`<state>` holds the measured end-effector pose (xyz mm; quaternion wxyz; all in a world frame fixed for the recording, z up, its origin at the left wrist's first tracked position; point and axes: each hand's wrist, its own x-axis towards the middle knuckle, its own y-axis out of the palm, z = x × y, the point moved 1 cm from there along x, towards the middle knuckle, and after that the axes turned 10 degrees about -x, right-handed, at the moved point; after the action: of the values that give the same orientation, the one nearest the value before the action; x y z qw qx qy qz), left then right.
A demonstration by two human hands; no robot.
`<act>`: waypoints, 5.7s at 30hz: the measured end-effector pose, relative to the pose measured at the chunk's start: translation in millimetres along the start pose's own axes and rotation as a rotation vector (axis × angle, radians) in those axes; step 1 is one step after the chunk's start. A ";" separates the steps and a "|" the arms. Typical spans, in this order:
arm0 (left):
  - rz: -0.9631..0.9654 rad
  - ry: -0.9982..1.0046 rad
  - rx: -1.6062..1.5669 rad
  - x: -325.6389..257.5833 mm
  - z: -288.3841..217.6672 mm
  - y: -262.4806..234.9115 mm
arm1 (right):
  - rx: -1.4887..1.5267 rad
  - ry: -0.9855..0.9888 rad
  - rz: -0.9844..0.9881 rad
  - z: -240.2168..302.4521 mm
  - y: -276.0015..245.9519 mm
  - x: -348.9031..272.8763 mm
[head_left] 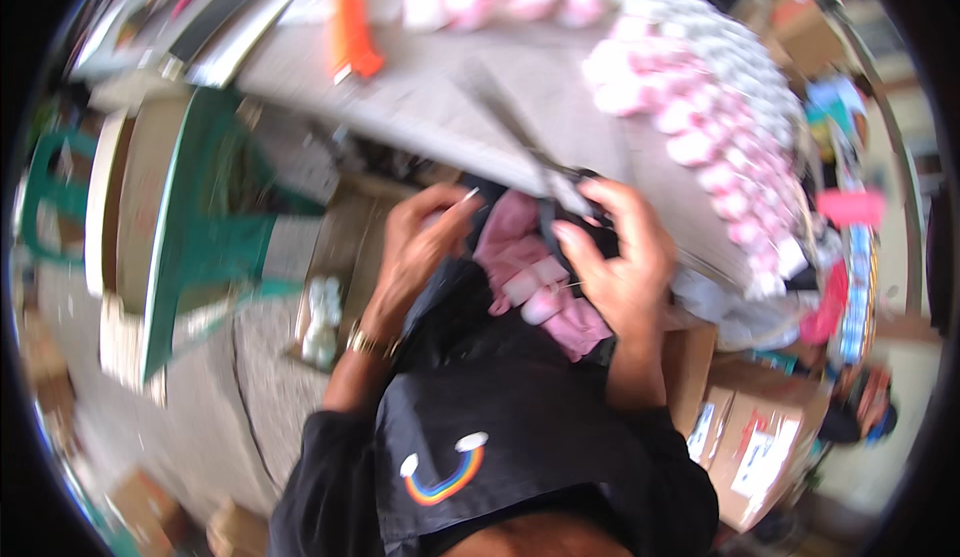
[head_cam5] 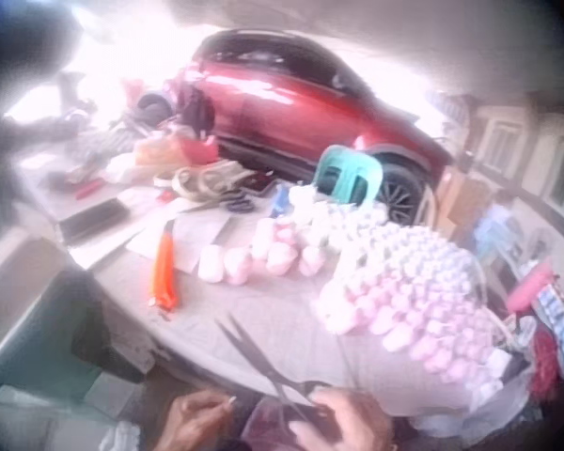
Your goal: The person inserts wicks into small pink and white cylindrical candles, ties the wicks, and trims them with scissors. They handle the candles one at a time, placing finished units on the table. A second person is visible across the table also working with candles.
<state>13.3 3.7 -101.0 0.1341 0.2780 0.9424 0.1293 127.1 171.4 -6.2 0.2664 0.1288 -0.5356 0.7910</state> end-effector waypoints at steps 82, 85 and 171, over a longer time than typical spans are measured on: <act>0.292 0.008 -1.267 -25.2 -6.3 63.3 | 0.113 -0.005 -0.212 25.6 33.0 -37.1; 0.270 0.012 -1.225 -25.8 -6.4 63.9 | 0.147 0.019 -0.202 24.5 36.4 -37.2; -0.317 0.183 -0.690 4.4 41.1 22.9 | 0.089 0.023 0.411 7.7 4.0 -94.6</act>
<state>34.4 31.7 -132.8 0.1533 0.0550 0.8829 0.4405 202.2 136.4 -52.5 0.0993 0.0195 -0.5119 0.8531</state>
